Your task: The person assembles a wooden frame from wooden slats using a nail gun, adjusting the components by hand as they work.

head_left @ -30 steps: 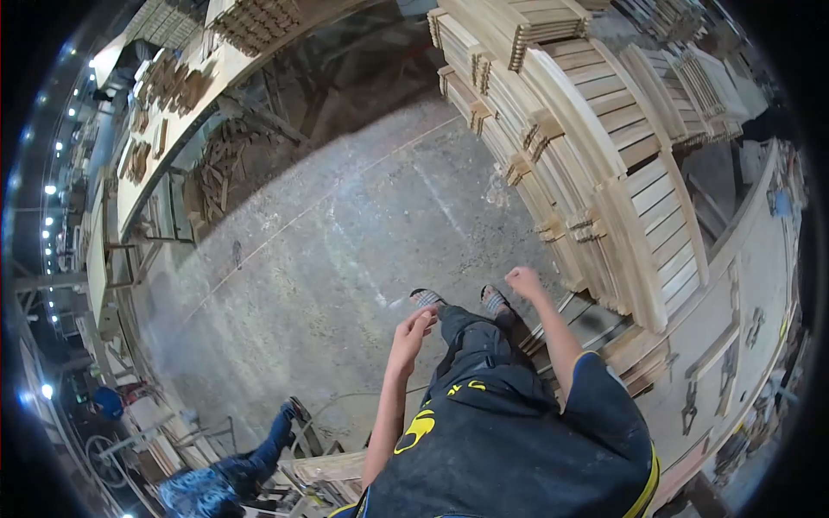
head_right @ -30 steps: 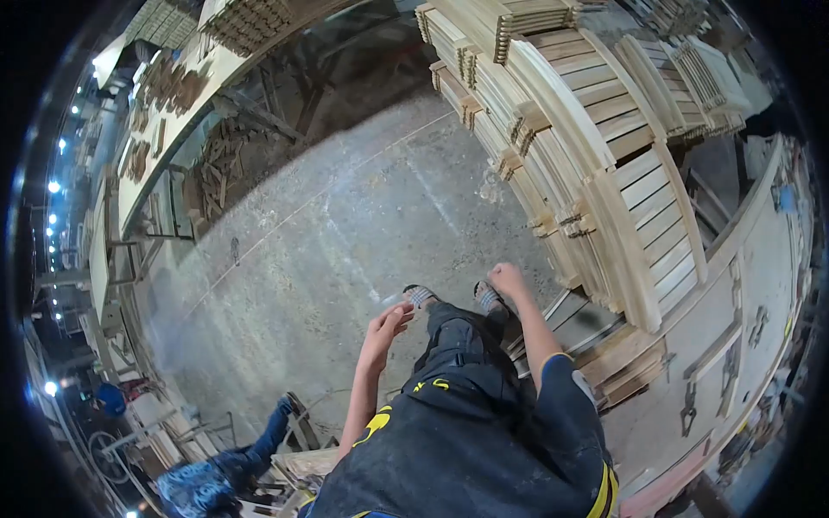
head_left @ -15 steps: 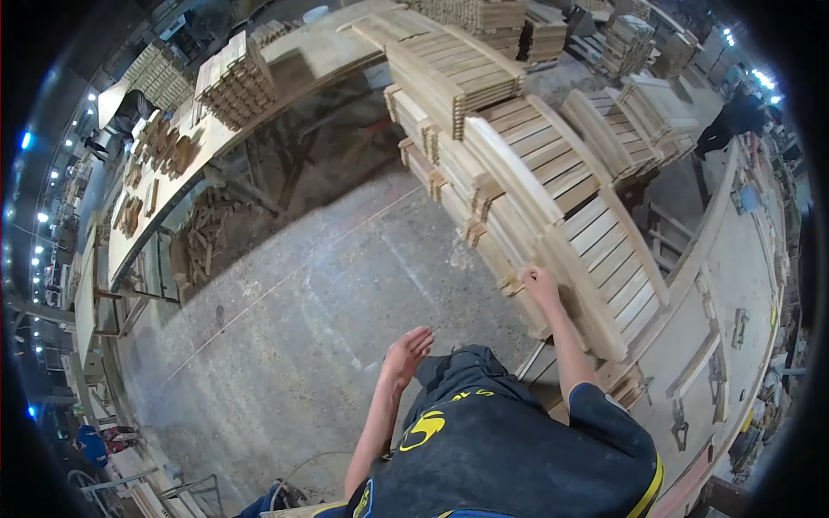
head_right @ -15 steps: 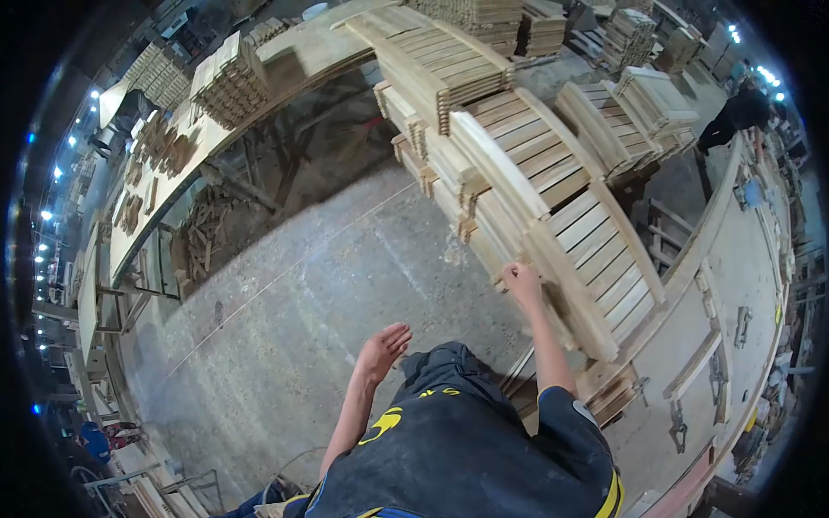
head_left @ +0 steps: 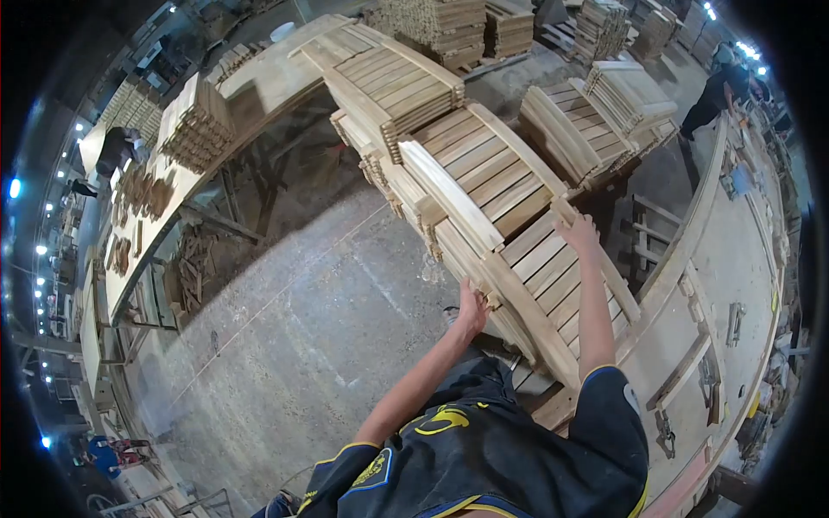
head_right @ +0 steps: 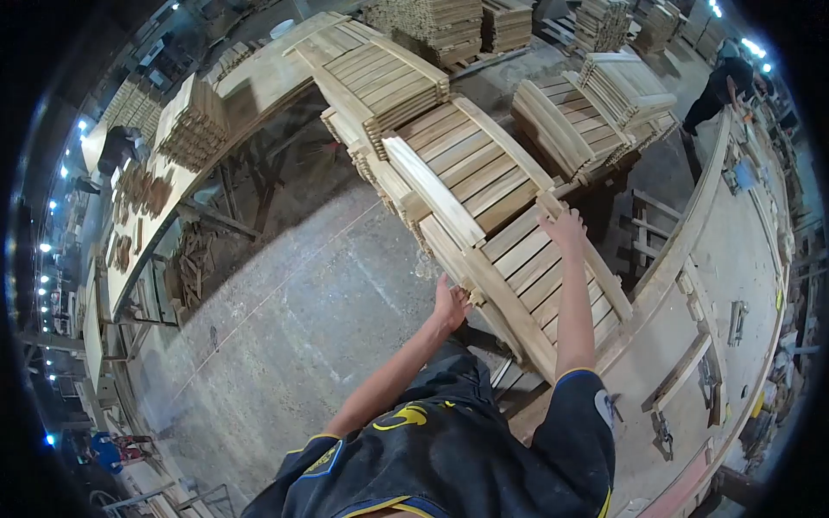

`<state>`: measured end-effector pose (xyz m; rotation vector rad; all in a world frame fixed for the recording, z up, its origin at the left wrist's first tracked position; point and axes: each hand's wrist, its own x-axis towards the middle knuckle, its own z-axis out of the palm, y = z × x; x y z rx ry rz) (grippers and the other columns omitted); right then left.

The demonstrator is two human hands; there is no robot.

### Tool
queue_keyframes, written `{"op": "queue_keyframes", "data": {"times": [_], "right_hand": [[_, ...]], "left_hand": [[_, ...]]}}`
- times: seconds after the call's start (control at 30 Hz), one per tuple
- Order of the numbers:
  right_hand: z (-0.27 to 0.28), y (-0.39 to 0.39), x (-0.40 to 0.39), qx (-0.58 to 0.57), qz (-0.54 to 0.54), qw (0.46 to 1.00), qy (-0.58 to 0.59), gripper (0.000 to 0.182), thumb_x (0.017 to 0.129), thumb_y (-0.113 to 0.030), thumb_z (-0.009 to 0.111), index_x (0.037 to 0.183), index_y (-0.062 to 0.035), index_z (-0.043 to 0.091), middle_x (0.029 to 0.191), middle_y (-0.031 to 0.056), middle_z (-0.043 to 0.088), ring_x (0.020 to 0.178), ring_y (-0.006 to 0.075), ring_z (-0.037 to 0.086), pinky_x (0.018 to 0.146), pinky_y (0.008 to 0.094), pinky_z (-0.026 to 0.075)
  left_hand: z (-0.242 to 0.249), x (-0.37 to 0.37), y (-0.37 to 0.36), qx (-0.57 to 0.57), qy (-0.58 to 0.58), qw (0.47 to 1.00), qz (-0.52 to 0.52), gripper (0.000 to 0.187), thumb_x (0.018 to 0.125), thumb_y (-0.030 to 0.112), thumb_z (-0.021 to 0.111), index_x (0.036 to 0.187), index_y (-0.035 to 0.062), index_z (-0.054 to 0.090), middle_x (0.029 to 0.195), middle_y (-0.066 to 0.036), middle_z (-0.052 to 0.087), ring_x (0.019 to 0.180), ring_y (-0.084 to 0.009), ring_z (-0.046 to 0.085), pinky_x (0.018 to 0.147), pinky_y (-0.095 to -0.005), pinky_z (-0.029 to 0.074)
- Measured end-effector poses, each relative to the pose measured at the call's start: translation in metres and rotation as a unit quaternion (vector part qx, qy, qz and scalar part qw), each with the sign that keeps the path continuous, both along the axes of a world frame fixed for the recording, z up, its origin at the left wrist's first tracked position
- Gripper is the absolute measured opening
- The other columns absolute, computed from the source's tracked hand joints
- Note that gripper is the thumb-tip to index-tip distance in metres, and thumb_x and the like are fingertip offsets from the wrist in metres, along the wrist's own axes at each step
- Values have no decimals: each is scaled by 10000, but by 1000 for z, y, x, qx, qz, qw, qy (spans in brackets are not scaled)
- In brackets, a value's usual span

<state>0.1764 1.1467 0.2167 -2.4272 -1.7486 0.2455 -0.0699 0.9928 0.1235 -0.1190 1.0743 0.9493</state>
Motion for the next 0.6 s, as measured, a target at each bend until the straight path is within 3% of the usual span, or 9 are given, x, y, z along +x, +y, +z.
{"op": "queue_keyframes", "data": {"times": [0.07, 0.13, 0.17, 0.23, 0.27, 0.37, 0.4, 0.47, 0.6], "right_hand": [[-10, 19, 17, -52, 41, 997, 35, 763, 730, -524, 647, 1286, -39, 451, 1199, 190, 546, 1130, 338, 519, 948, 492, 398], [-17, 29, 28, -70, 60, 994, 63, 758, 721, -504, 668, 1276, -31, 461, 1188, 195, 556, 1115, 342, 532, 940, 478, 409], [-21, 30, 32, -72, 73, 991, 86, 753, 712, -484, 690, 1266, -23, 470, 1177, 200, 566, 1101, 345, 545, 932, 464, 420], [-35, 38, 44, -89, 102, 977, 162, 730, 692, -439, 730, 1238, -17, 493, 1134, 214, 591, 1074, 351, 564, 918, 427, 436], [-27, 39, 43, -80, 70, 974, 201, 724, 685, -423, 744, 1235, -21, 499, 1099, 229, 607, 1074, 346, 569, 919, 405, 437], [-60, 48, 56, -68, 55, 978, 189, 722, 685, -448, 735, 1241, -45, 515, 1295, 249, 469, 1178, 406, 463, 984, 435, 388], [-22, 43, 45, -90, 75, 968, 221, 732, 688, -445, 729, 1251, -35, 504, 1290, 266, 462, 1174, 421, 457, 991, 438, 380], [-21, 38, 39, -22, 87, 976, 201, 689, 698, -443, 723, 1190, 4, 542, 1180, 271, 543, 1114, 405, 511, 943, 433, 416], [-19, 41, 40, -75, 89, 971, 208, 597, 712, -452, 720, 1034, 37, 602, 996, 255, 624, 983, 376, 589, 849, 432, 460]], "left_hand": [[-22, 5, 21, -17, 0, 1000, -21, 746, 833, 694, 295, 1093, 30, 515, 921, -24, 509, 920, -184, 481, 850, -308, 337], [9, 7, 44, -37, 1, 999, -21, 800, 832, 696, 300, 1207, 13, 478, 1062, -59, 523, 1025, -223, 474, 950, -327, 310], [20, 11, 53, -48, -11, 999, 6, 831, 836, 692, 302, 1321, 25, 405, 1239, -98, 474, 1145, -244, 428, 1023, -353, 282], [19, 12, 59, -22, -28, 999, 2, 837, 843, 680, 313, 1398, 54, 329, 1370, -109, 388, 1239, -251, 368, 1066, -368, 252], [46, 16, 64, -72, -33, 997, 25, 807, 854, 664, 312, 1407, 77, 321, 1407, -102, 363, 1286, -245, 340, 1081, -366, 243], [49, 23, 66, -78, -19, 996, 45, 794, 855, 657, 331, 1408, 87, 330, 1397, -95, 391, 1277, -252, 371, 1063, -376, 286], [44, 23, 68, -124, 6, 992, 27, 768, 855, 650, 346, 1378, 89, 383, 1351, -92, 437, 1234, -248, 408, 1034, -368, 315], [12, 21, 69, -135, 39, 990, -1, 762, 834, 674, 352, 1304, 88, 478, 1254, -99, 514, 1153, -248, 457, 968, -377, 359], [5, 16, 71, -139, 60, 988, -23, 765, 829, 687, 334, 1274, 89, 502, 1196, -104, 554, 1078, -261, 500, 907, -379, 391]]}}
